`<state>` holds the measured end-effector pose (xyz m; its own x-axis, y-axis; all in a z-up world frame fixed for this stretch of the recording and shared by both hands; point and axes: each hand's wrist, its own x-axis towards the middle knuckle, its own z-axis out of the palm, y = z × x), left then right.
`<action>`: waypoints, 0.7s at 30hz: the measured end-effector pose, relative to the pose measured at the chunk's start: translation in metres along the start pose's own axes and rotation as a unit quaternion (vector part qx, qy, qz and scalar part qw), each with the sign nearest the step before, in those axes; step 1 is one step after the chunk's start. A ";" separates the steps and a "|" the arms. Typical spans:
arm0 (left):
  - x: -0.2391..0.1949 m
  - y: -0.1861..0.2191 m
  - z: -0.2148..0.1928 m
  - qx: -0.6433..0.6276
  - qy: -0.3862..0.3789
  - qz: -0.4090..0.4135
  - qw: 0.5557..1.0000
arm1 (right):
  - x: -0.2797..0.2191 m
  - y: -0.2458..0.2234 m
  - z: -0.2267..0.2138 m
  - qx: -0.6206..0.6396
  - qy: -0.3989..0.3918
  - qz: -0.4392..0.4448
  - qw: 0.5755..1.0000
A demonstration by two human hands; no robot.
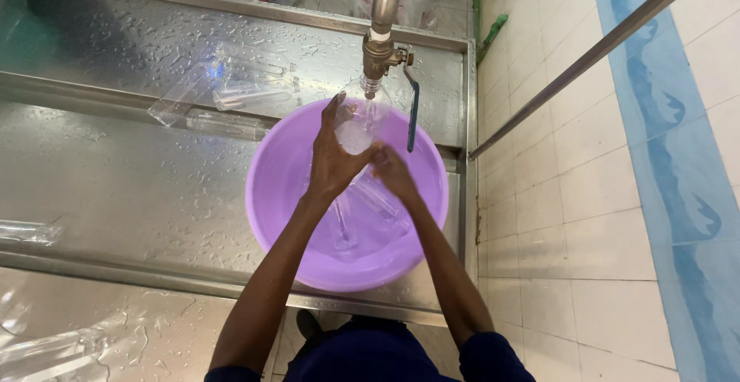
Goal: The person fills clear plastic bottles with water from a tap. They pick up bottles from a stainless steel counter, hold them under the running water, and then place the filled bottles into a purple basin. The person repeats this process for multiple bottles throughout the video.
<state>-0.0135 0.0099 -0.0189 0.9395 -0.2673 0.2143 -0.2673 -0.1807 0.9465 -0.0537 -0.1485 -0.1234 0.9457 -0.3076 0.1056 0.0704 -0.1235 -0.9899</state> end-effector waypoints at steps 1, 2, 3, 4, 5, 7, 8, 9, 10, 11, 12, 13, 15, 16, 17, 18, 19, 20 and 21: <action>-0.001 0.000 0.000 0.004 0.002 -0.001 1.000 | -0.007 0.019 0.015 -0.158 -0.047 0.038 0.986; 0.000 0.000 -0.001 0.009 0.004 -0.001 1.000 | -0.014 0.037 0.032 -0.311 -0.091 0.074 0.943; 0.000 -0.003 -0.001 0.010 0.005 -0.002 1.000 | -0.026 0.033 0.044 -0.310 -0.092 0.074 0.943; 0.001 -0.006 0.000 0.010 0.008 0.006 1.000 | -0.037 0.029 0.056 -0.238 -0.097 0.118 0.959; 0.003 -0.008 0.001 0.010 0.010 0.014 1.000 | -0.047 0.024 0.067 -0.165 -0.101 0.160 0.968; 0.004 -0.010 0.001 0.006 0.014 0.018 1.000 | -0.019 0.011 0.055 -0.073 -0.181 0.236 0.952; 0.002 -0.011 0.001 0.001 0.013 0.020 1.000 | -0.008 0.005 0.049 0.021 -0.254 0.311 0.916; 0.001 -0.010 0.000 0.001 0.012 0.019 1.000 | -0.011 0.008 0.054 0.022 -0.253 0.312 0.915; 0.002 -0.007 0.000 -0.009 0.012 0.017 1.000 | -0.011 0.010 0.059 0.036 -0.219 0.321 0.921; 0.003 -0.004 0.000 -0.020 0.012 0.015 1.000 | -0.012 0.012 0.064 0.050 -0.184 0.329 0.925; 0.002 -0.007 0.000 -0.019 0.012 0.019 1.000 | -0.014 0.015 0.065 0.051 -0.182 0.325 0.926; 0.002 -0.009 0.001 -0.017 0.010 0.016 1.000 | -0.016 0.019 0.066 0.073 -0.131 0.334 0.930; 0.007 -0.009 0.000 -0.014 0.010 0.021 1.000 | -0.019 0.030 0.062 0.096 -0.080 0.334 0.934; 0.006 -0.009 -0.001 -0.018 0.007 0.021 1.000 | -0.027 0.039 0.057 0.117 -0.029 0.343 0.932; 0.005 -0.009 -0.001 -0.022 0.005 0.021 1.000 | -0.035 0.049 0.052 0.138 0.022 0.350 0.926; 0.005 -0.008 -0.002 -0.023 0.002 0.020 1.000 | -0.041 0.055 0.037 0.139 0.024 0.352 0.925; 0.005 -0.008 -0.002 -0.020 -0.004 0.015 1.000 | -0.047 0.062 0.022 0.204 0.048 0.371 0.905; 0.005 -0.007 -0.002 -0.019 -0.008 0.010 1.000 | -0.052 0.069 0.006 0.267 0.071 0.386 0.880; 0.003 -0.009 -0.001 -0.020 -0.010 0.010 1.000 | -0.059 0.075 -0.007 0.267 0.073 0.386 0.880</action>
<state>-0.0076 0.0117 -0.0262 0.9294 -0.2895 0.2287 -0.2768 -0.1372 0.9511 -0.1062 -0.1468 -0.2036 0.7287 -0.2277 -0.6459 -0.3999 0.6241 -0.6712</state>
